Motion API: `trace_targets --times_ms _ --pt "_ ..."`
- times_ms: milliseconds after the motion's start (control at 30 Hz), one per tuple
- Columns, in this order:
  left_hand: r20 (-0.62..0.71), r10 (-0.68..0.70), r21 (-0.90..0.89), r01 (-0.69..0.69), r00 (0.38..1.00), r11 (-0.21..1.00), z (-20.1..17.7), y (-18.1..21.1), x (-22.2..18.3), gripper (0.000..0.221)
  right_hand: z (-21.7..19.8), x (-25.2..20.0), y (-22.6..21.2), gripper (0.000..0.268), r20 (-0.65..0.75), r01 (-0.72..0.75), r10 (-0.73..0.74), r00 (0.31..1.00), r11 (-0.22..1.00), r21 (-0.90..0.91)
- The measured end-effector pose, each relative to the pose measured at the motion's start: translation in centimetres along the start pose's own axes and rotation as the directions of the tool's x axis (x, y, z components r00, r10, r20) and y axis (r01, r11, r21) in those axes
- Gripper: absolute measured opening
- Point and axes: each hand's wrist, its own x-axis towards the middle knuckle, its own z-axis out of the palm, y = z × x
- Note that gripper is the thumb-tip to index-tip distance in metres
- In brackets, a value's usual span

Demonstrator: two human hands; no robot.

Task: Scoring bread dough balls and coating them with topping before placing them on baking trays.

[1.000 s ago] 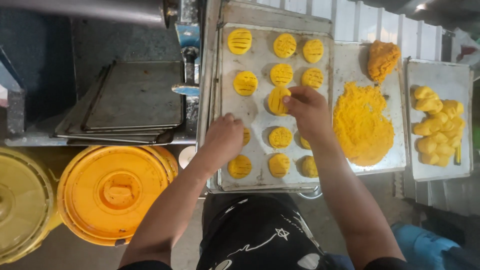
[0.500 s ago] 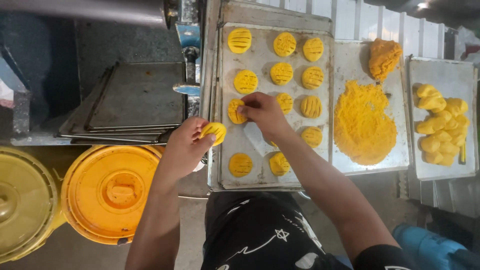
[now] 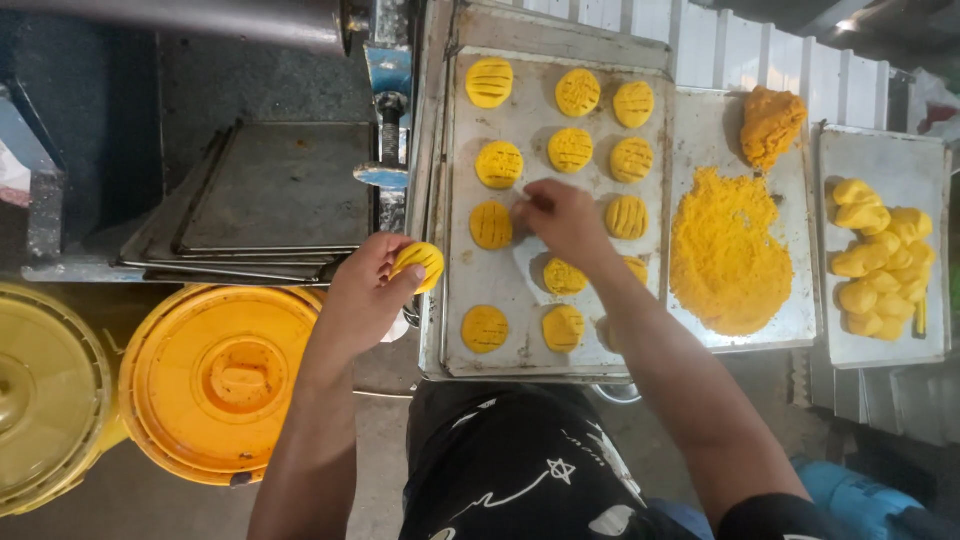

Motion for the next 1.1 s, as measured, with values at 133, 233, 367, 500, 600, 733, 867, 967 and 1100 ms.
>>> trace_targets --times_ms 133,233,367,500,600,733,867,967,1100 --pt "-0.028 -0.076 -0.036 0.075 0.997 0.997 -0.3 -1.5 -0.9 0.033 -2.2 3.8 0.7 0.036 -0.082 0.133 -0.124 0.989 0.983 0.124" --pt "-0.054 -0.134 -0.140 0.125 0.989 0.982 -0.9 -2.2 -1.2 0.034 -4.1 9.7 0.2 0.033 -0.168 0.276 -0.271 0.948 0.961 0.002" --pt "-0.148 -0.212 -0.255 0.170 0.966 0.952 -1.6 -3.6 -3.6 0.034 -2.6 17.6 0.6 0.028 -0.150 0.381 -0.368 0.918 0.922 0.068" --pt "-0.230 -0.235 -0.310 0.158 0.944 0.937 -2.3 -4.9 -5.7 0.033 -0.2 20.4 -0.9 0.029 -0.023 0.224 -0.224 0.974 0.974 -0.018" --pt "-0.263 -0.238 -0.385 0.124 0.935 0.914 -2.5 -4.9 -6.6 0.034 0.6 20.3 -2.7 0.026 0.009 -0.067 0.068 0.998 0.934 0.351" --pt "-0.259 -0.301 -0.523 0.129 0.918 0.843 -1.7 -4.1 -6.5 0.040 1.4 20.7 -1.2 0.016 0.037 -0.025 0.009 0.999 0.889 0.457" --pt "-0.195 -0.289 -0.552 0.139 0.937 0.822 0.5 -2.3 -5.7 0.042 0.4 19.2 0.7 0.029 -0.067 0.219 -0.214 0.974 0.836 0.503" --pt "-0.153 -0.234 -0.491 0.132 0.960 0.861 2.9 -0.5 -4.6 0.042 -5.1 14.3 0.8 0.031 0.056 0.046 -0.160 0.986 0.573 0.818" --pt "-0.006 -0.177 -0.492 0.151 0.984 0.858 8.7 1.5 -2.7 0.044 -15.3 3.8 7.2 0.035 -0.026 0.078 -0.134 0.991 0.393 0.916"
